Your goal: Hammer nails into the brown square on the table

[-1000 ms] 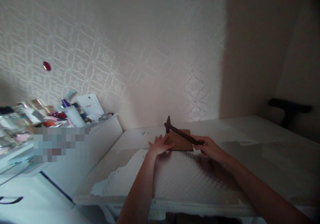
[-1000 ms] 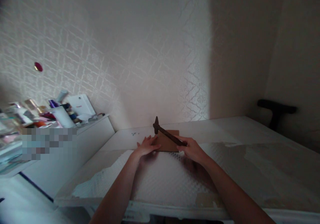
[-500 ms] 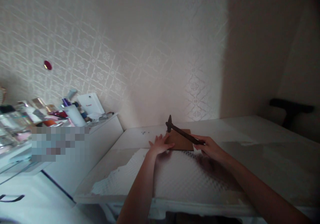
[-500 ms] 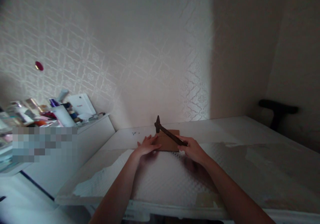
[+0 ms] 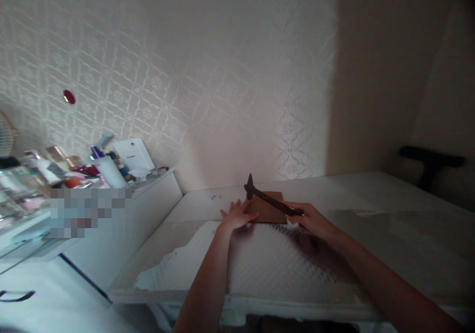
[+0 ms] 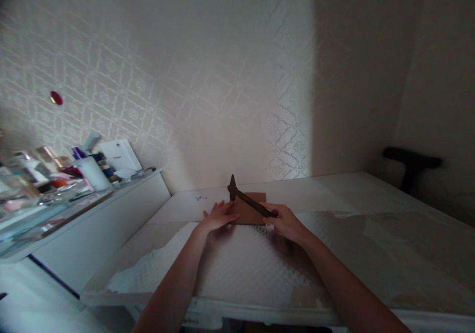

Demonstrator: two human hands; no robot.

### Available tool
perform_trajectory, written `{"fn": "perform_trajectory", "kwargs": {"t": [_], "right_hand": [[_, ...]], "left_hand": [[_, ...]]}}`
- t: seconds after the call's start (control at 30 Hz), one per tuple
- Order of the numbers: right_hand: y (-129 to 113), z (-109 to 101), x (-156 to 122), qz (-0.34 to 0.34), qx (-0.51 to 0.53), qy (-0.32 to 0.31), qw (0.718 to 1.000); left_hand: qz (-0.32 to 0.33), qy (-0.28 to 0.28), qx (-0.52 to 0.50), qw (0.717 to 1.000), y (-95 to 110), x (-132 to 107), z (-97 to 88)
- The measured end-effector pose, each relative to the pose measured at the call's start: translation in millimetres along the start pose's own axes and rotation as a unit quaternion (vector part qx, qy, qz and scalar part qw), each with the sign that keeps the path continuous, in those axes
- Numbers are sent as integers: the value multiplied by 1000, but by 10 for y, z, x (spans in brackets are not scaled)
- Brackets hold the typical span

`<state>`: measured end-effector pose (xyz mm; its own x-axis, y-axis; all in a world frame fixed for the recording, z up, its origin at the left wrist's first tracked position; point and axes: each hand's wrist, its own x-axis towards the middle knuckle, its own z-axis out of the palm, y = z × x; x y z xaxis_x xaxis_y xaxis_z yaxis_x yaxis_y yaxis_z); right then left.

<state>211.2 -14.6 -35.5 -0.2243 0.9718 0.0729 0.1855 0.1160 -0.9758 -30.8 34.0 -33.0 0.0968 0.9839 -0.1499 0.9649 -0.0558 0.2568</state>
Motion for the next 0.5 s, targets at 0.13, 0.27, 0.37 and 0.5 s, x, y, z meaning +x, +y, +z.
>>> {"fn": "perform_trajectory", "kwargs": {"t": [0.13,0.27,0.37,0.5], "right_hand": [[-13,-4,-11,-17,37,-5,999],[-73,-5,-13,-12,57,32,998],[-100,-7,-8,-4,74,62,995],[-101,-13,-17,16,94,82,992]], "left_hand": [[-6,-5,10,1000,19,-22,-14],[-28,-6,28,999,28,-42,-34],[-24,-8,34,999,17,-47,-59],[-12,-15,28,999,-14,-47,-103]]}}
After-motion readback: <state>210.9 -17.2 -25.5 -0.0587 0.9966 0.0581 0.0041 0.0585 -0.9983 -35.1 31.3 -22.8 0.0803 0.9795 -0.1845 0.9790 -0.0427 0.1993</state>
